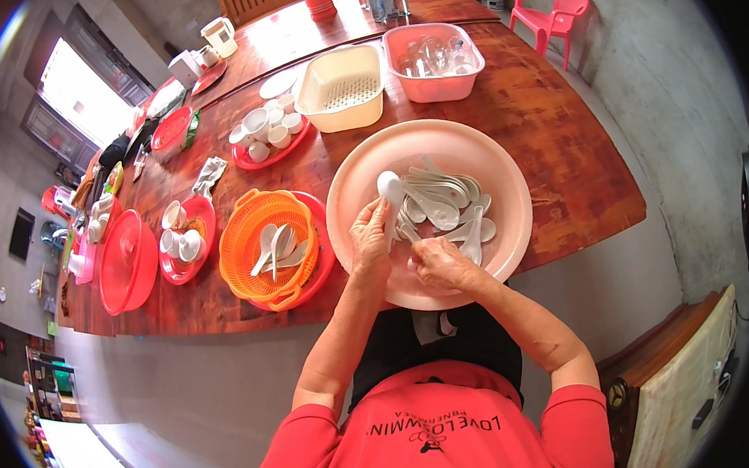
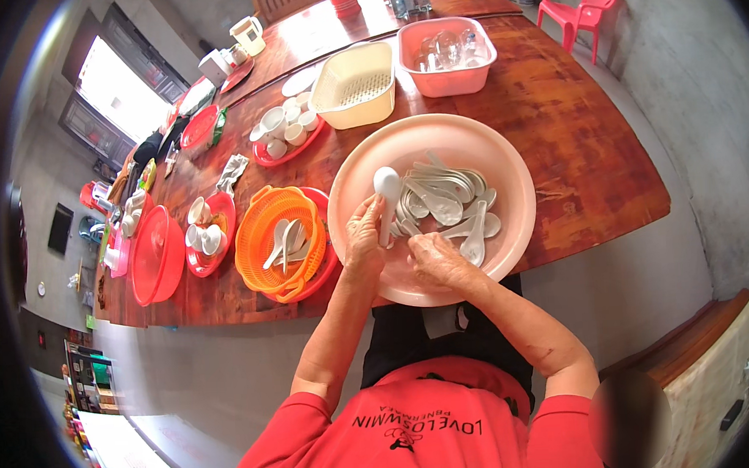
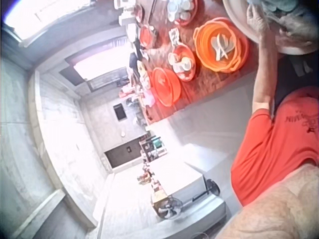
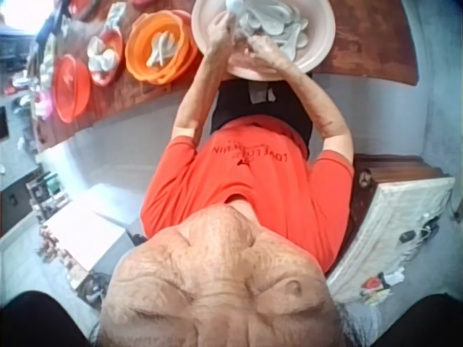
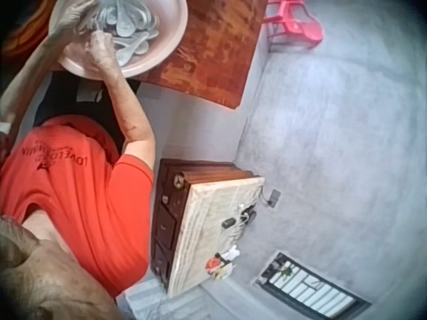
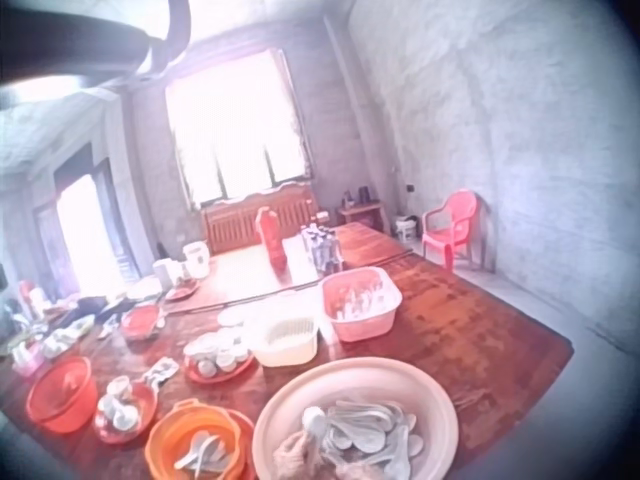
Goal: The person washes a large quantity of white plastic spoons and forks by hand. They transfer the cutlery from an orange basket into a pink basin filled with water, scrub each piece individually, and place the cleaned items into a red basket on the table.
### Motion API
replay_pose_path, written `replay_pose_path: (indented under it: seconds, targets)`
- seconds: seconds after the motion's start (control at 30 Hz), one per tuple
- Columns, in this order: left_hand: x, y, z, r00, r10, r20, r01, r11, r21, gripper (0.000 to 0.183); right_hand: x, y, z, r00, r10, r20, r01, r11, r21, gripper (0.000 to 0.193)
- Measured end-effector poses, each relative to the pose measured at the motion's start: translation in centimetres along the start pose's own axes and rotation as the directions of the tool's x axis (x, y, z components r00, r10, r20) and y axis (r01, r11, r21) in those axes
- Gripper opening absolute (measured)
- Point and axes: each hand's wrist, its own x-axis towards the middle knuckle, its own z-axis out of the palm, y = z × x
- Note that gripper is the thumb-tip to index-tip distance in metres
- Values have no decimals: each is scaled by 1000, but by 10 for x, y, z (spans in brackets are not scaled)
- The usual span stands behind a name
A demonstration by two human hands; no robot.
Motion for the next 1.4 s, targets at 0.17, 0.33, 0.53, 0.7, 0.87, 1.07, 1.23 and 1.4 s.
replay_pose_path:
  seconds: [0.17,0.33,0.53,0.7,0.87,1.07,1.23,1.4]
  targets:
    - [0,1,-6,999,-43,-29,43,999,-23,18,9,-13,8,962,-32,273,77,985,-156,26]
    - [1,2,-6,997,-74,-22,70,988,-141,27,3,-16,-24,956,107,273,-75,989,-126,26]
    - [-6,8,4,908,-392,149,413,895,-166,28,2,-35,-40,880,117,-461,129,874,468,21]
    - [-4,6,-4,858,-421,294,479,862,-164,36,40,-39,-33,712,191,-676,175,884,434,15]
    - [11,-14,-28,810,-286,513,460,852,-252,39,56,-26,-23,669,217,-711,118,913,390,14]
    - [7,-8,-12,888,-263,378,376,888,-266,37,47,-24,-11,791,-8,-612,121,982,144,12]
    - [17,-30,-28,926,-283,249,332,925,-186,37,21,-13,-27,933,-152,-326,244,934,260,13]
    - [21,-23,-35,820,-394,414,478,870,-119,34,24,-14,-30,899,100,-427,116,884,452,13]
